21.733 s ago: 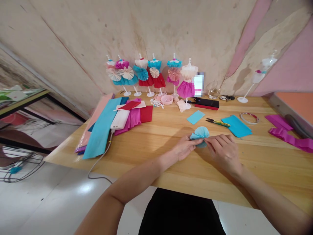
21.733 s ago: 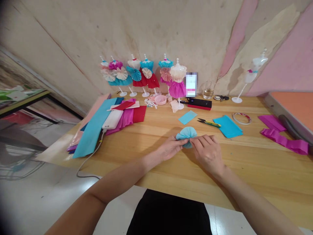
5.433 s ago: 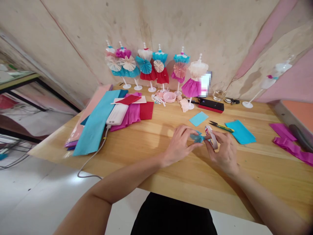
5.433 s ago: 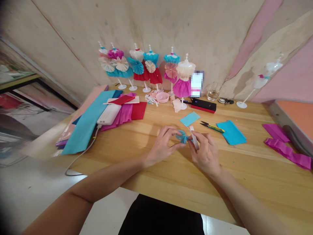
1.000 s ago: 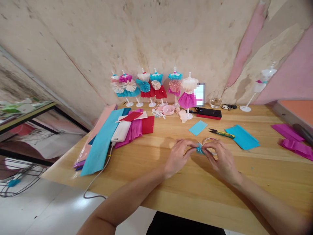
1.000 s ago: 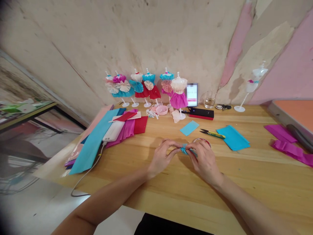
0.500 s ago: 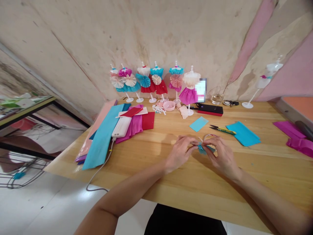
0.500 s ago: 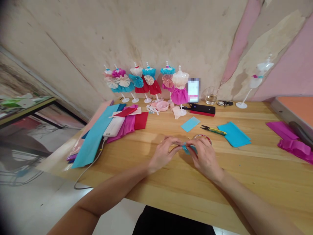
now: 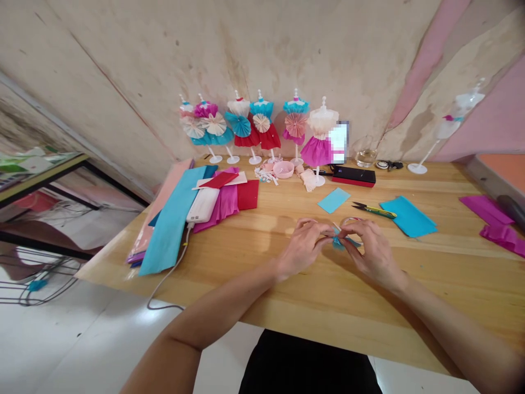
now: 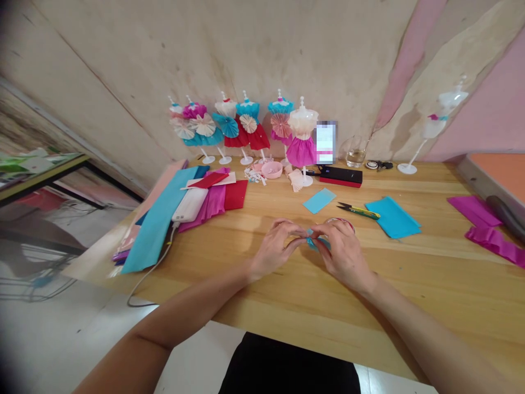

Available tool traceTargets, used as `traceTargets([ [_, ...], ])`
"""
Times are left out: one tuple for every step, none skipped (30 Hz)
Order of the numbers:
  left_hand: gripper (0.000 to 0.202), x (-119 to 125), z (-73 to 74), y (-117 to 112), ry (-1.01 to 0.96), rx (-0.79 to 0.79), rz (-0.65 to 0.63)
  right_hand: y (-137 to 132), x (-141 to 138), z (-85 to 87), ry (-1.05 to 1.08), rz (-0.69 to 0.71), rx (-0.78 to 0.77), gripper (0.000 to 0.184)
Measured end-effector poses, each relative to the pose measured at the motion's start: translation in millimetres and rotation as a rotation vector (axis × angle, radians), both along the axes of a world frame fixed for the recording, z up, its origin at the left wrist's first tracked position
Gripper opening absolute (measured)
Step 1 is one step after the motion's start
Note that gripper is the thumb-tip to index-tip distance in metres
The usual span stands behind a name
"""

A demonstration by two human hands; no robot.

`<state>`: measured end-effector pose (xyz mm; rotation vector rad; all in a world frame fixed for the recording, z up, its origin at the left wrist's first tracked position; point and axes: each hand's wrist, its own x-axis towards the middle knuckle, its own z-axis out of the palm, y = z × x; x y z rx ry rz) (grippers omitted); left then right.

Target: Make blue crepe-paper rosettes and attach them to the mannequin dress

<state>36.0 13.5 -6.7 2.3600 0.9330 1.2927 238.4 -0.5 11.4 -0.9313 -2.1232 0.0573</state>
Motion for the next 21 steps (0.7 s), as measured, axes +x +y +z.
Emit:
traceTargets([
  [0.012, 0, 0.1, 1, 0.009, 0.012, -0.001, 0, 0, 0.0, -0.002, 0.001, 0.004, 0.030],
  [0.011, -1, 0.3, 1, 0.019, 0.027, -0.002, -1, -1, -0.1, 0.001, 0.001, 0.008, 0.030],
  [0.011, -1, 0.4, 2, 0.030, 0.042, 0.001, -1, -1, -0.1, 0.005, -0.001, 0.012, 0.030],
  [0.012, -1, 0.6, 2, 0.039, 0.054, 0.009, -1, -1, 0.0, 0.010, -0.002, 0.016, 0.030],
  [0.013, -1, 0.7, 2, 0.042, 0.062, 0.023, -2, -1, 0.1, 0.017, -0.003, 0.019, 0.030],
  [0.015, -1, 0.8, 2, 0.043, 0.065, 0.037, -2, -2, 0.2, 0.022, -0.004, 0.019, 0.029],
  [0.016, -1, 1.0, 2, 0.040, 0.066, 0.047, -2, -2, 0.3, 0.026, -0.005, 0.018, 0.029],
  [0.016, -1, 1.2, 2, 0.037, 0.067, 0.051, -2, -2, 0.3, 0.027, -0.007, 0.013, 0.028],
  [0.016, -1, 1.5, 1, 0.036, 0.066, 0.048, -2, -2, 0.1, 0.030, -0.010, 0.007, 0.028],
  [0.015, -1, 2.0, 0, 0.037, 0.059, 0.041, -2, -2, -0.3, 0.035, -0.012, 0.004, 0.028],
  [0.015, 0, 2.5, -1, 0.037, 0.046, 0.034, -2, -2, -1.0, 0.040, -0.013, 0.003, 0.028],
  [0.016, 0, 3.2, -2, 0.034, 0.027, 0.029, -2, -1, -2.0, 0.048, -0.013, 0.004, 0.028],
  [0.016, 1, 3.9, -3, 0.026, 0.002, 0.025, -2, -1, -3.2, 0.054, -0.014, 0.005, 0.029],
  [0.017, 1, 4.6, -4, 0.014, -0.025, 0.021, -2, -1, -4.7, 0.059, -0.014, 0.009, 0.030],
  [0.017, 2, 5.2, -5, -0.005, -0.050, 0.018, -2, 0, -6.3, 0.061, -0.017, 0.015, 0.031],
  [0.018, 3, 5.6, -6, -0.025, -0.072, 0.014, -1, 0, -7.8, 0.060, -0.021, 0.021, 0.031],
  [0.018, 3, 5.8, -7, -0.043, -0.090, 0.009, -1, 1, -9.3, 0.060, -0.027, 0.028, 0.032],
  [0.019, 4, 5.8, -8, -0.058, -0.103, 0.007, -1, 1, -10.5, 0.058, -0.034, 0.037, 0.032],
  [0.019, 4, 5.4, -8, -0.067, -0.112, 0.004, 0, 1, -11.4, 0.058, -0.041, 0.046, 0.032],
  [0.019, 4, 4.9, -8, -0.072, -0.117, 0.001, 0, 1, -11.9, 0.057, -0.050, 0.053, 0.032],
  [0.020, 5, 4.1, -7, -0.074, -0.117, 0.000, 1, 1, -12.1, 0.057, -0.057, 0.056, 0.032],
])
